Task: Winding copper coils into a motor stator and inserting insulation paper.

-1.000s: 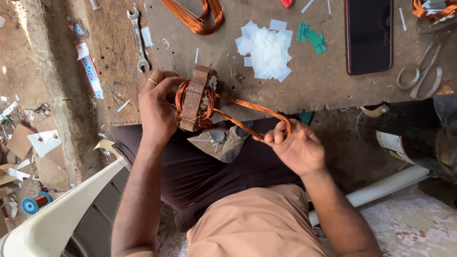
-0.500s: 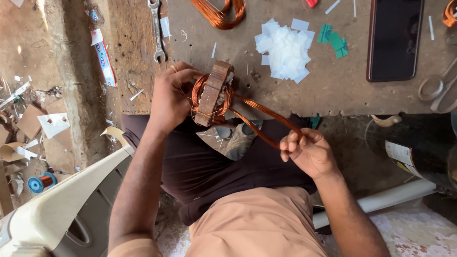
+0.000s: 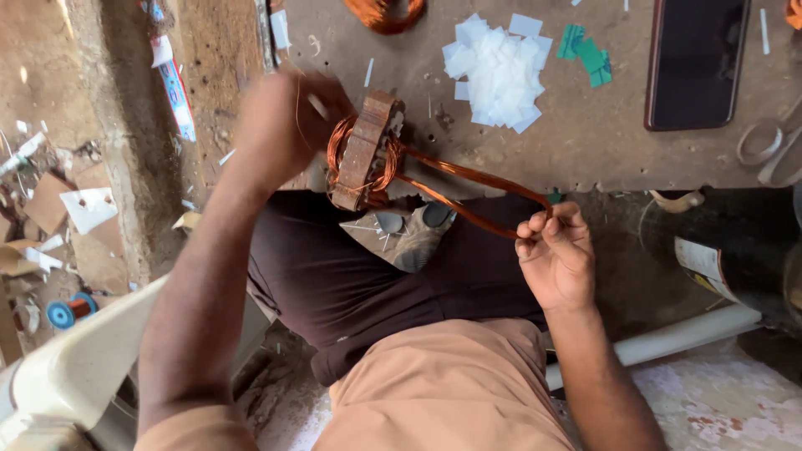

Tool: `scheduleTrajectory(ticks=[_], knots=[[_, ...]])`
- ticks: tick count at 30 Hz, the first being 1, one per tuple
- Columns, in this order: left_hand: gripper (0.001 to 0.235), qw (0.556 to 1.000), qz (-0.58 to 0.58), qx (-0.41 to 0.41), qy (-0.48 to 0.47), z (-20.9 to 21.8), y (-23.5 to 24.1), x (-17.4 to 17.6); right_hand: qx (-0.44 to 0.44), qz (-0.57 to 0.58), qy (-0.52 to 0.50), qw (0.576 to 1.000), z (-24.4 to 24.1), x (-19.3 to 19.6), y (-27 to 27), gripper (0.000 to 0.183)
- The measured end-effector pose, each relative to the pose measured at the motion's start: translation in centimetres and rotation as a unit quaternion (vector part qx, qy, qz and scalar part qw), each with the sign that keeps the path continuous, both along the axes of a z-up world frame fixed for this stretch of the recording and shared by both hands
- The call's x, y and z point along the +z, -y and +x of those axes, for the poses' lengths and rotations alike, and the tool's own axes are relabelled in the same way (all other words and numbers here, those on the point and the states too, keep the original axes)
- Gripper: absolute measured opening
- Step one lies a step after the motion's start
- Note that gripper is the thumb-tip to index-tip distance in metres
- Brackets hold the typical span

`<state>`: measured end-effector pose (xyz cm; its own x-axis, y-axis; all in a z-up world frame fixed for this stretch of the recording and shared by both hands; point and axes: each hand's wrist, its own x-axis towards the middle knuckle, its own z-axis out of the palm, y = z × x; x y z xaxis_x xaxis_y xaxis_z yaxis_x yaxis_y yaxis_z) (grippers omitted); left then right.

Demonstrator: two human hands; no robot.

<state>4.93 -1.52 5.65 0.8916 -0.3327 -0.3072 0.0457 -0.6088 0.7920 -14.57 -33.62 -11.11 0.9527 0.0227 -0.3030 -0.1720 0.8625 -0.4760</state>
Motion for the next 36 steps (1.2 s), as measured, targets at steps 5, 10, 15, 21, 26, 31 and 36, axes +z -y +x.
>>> scheduleTrajectory(ticks=[5,10,15,21,26,31,36], knots=[[0.027,0.952,0.032,-0.146,0.266,-0.8,7.2,8.3,0.009,0.031,0.066,0.997,0.9,1.3,0.1,0.013],[0.019,0.911,-0.097,-0.34,0.215,-0.3,15.3,0.5,0.024,0.006,0.095,0.995,2.6,3.9,0.6,0.011],[0.022,0.888,-0.103,-0.442,0.076,1.5,17.1,-1.9,0.0,-0.108,0.093,0.99,3.8,7.9,0.1,0.002],[0.021,0.878,-0.136,-0.303,0.345,2.1,16.3,-2.5,-0.179,-0.772,0.21,0.572,5.2,15.3,-3.2,0.012],[0.03,0.907,-0.064,-0.345,0.232,2.5,17.1,-2.1,0.158,-0.827,0.362,0.402,9.9,15.4,-8.5,0.028],[0.027,0.902,-0.136,-0.305,0.271,2.7,16.5,-2.9,0.278,-0.77,0.388,0.423,11.3,18.1,-3.2,0.033],[0.027,0.885,-0.17,-0.311,0.301,3.5,16.4,-1.6,0.375,-0.79,0.334,0.352,12.6,20.0,-2.8,0.039]])
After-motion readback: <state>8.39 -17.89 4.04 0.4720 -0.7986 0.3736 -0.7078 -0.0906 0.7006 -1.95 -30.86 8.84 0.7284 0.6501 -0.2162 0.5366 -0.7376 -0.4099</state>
